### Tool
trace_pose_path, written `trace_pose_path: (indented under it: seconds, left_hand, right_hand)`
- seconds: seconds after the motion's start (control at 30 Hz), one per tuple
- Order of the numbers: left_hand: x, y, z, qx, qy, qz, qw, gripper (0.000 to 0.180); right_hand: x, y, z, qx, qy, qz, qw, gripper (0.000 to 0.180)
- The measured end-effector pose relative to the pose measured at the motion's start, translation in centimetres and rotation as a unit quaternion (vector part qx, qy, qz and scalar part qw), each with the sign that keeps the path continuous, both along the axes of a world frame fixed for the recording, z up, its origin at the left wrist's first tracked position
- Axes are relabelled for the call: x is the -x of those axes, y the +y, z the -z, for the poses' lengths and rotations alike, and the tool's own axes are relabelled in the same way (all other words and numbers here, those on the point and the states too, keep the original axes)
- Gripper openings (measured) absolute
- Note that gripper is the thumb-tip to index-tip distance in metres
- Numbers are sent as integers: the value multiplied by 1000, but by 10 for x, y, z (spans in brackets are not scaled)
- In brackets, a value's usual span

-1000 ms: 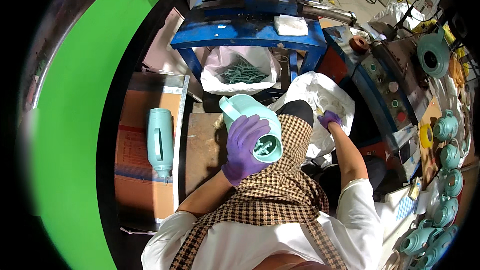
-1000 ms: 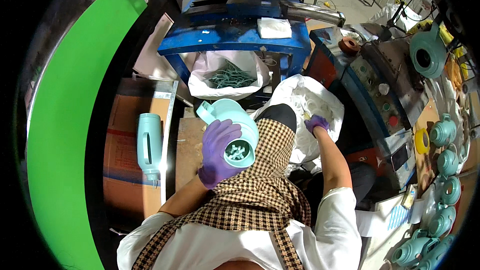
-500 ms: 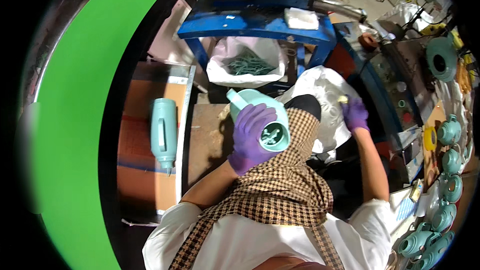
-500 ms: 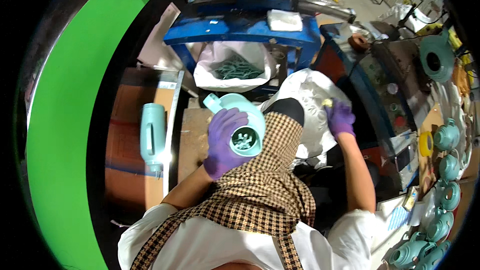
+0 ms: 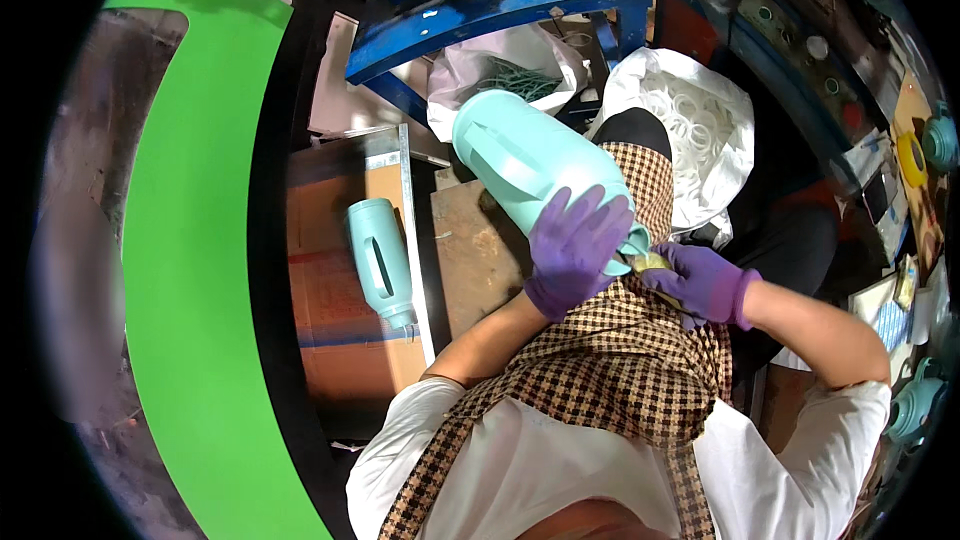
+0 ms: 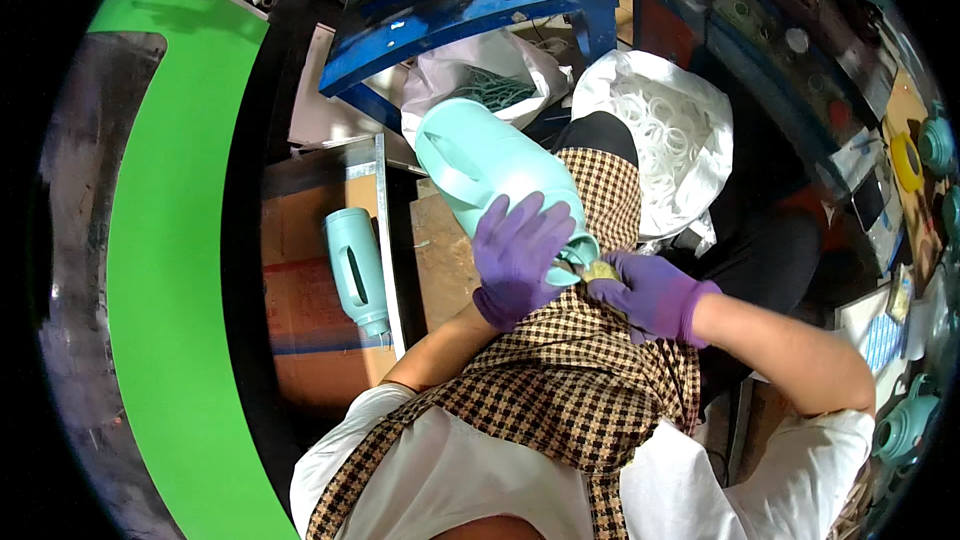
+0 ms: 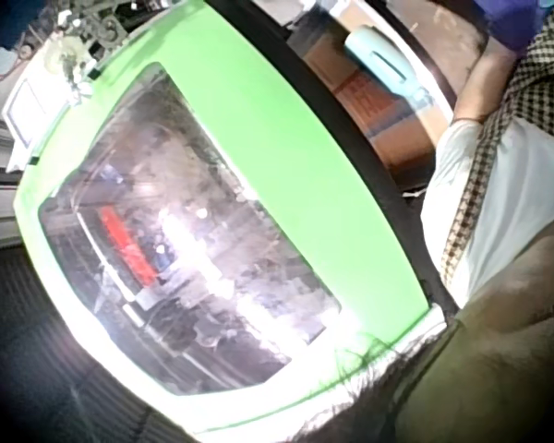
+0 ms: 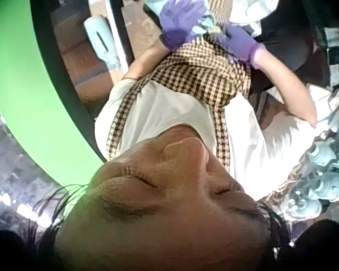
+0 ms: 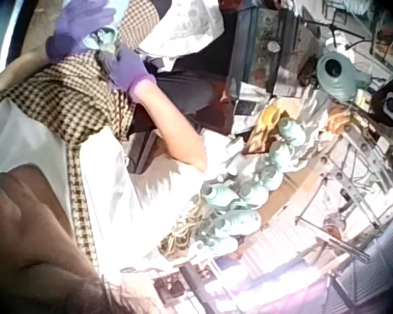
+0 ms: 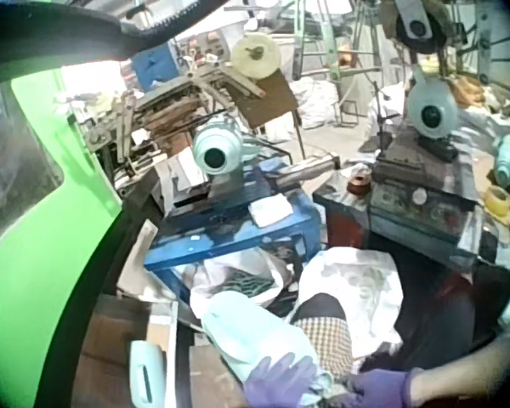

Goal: The person assembles light-blue plastic containers by inserting a handle into the top and placing a cap inside. They handle the containers one at a time, moving them between a nearby table and their lap.

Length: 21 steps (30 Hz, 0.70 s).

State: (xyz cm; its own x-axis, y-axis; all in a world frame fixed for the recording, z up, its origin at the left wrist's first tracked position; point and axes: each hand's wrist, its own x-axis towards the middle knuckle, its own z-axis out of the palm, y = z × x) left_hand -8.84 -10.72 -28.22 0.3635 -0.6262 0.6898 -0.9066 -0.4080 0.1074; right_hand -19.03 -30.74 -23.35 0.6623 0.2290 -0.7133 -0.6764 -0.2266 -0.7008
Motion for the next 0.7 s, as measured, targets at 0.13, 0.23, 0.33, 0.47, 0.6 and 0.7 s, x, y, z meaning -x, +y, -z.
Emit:
trace_pose_path:
  seconds: [0.13,0.23,0.33,0.47,0.6,0.7]
  left_hand:
    - [3,3,9,26,-27,16,999,24]
    - [-2,7,14,13,-6,-37,999,20]
    - [-15,11,16,56,11,-9,998,40]
    - [-33,10,20,86,5,22,996,43]
    - [-38,7,23,94,1,-4,996,44]
    - [-36,6,22,33,-56,9,998,49]
  right_hand:
    - [3,17,11,-225,187,82,953,44]
    - [4,41,26,-364,198,162,896,37]
    - [-4,58,48,-428,146,188,872,30]
    - [-19,65,61,-475,137,195,847,28]
    - [-33,57,36,-399,96,166,897,28]
    - [-43,32,10,-54,-48,-81,994,31]
